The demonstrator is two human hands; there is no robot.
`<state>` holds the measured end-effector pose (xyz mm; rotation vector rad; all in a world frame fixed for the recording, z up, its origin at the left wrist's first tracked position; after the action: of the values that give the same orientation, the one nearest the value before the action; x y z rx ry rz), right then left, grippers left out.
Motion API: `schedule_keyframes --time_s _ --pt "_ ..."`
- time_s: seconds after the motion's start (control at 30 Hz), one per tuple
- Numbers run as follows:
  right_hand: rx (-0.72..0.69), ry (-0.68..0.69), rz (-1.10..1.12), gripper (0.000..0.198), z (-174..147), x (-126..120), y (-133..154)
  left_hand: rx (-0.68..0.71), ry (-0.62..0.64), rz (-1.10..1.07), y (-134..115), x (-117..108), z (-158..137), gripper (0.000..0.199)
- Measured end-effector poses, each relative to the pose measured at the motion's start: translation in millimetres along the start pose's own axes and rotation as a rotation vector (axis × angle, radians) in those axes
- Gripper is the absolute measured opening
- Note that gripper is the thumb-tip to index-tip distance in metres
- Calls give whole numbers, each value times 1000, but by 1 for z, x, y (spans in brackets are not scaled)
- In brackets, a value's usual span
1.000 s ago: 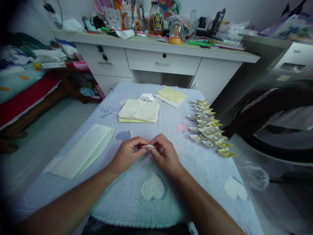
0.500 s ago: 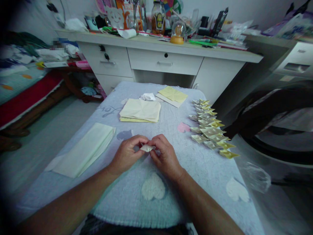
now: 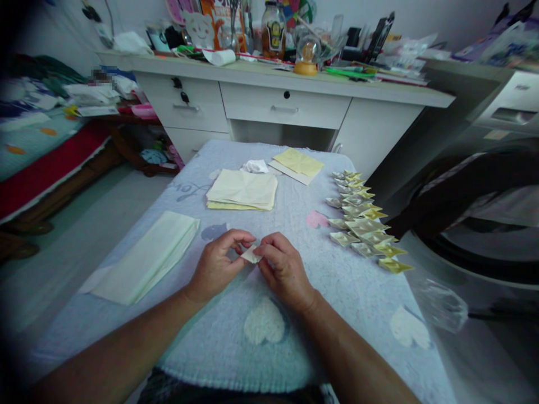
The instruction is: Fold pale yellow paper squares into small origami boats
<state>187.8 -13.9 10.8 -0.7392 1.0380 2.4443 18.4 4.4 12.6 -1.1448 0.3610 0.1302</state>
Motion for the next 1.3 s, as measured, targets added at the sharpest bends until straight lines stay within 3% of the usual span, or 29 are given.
schedule_keyframes --time_s 0.33,0.5,0.73,0.93,1.3 --pt "-33 -7 -33 24 0 0 -1 210 25 44 3 0 1 24" --pt "11 22 26 19 1 -1 1 245 34 75 5 1 1 22" --pt "76 49 101 6 4 1 3 124 120 31 5 1 2 17" --pt "156 88 159 10 4 -2 1 21 209 -22 9 3 3 11" --pt "259 104 218 7 7 -4 3 -103 226 -80 8 4 4 18"
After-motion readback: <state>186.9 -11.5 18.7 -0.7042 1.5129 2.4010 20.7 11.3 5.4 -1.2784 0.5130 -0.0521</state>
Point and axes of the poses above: each hand's wrist, its own z-axis towards the middle knuckle, its own x-axis out of the palm, y = z × x, the point moved 1 cm from there along z, towards the middle knuckle, and after that the axes turned 6 degrees about -z, right-handed, at the moved point
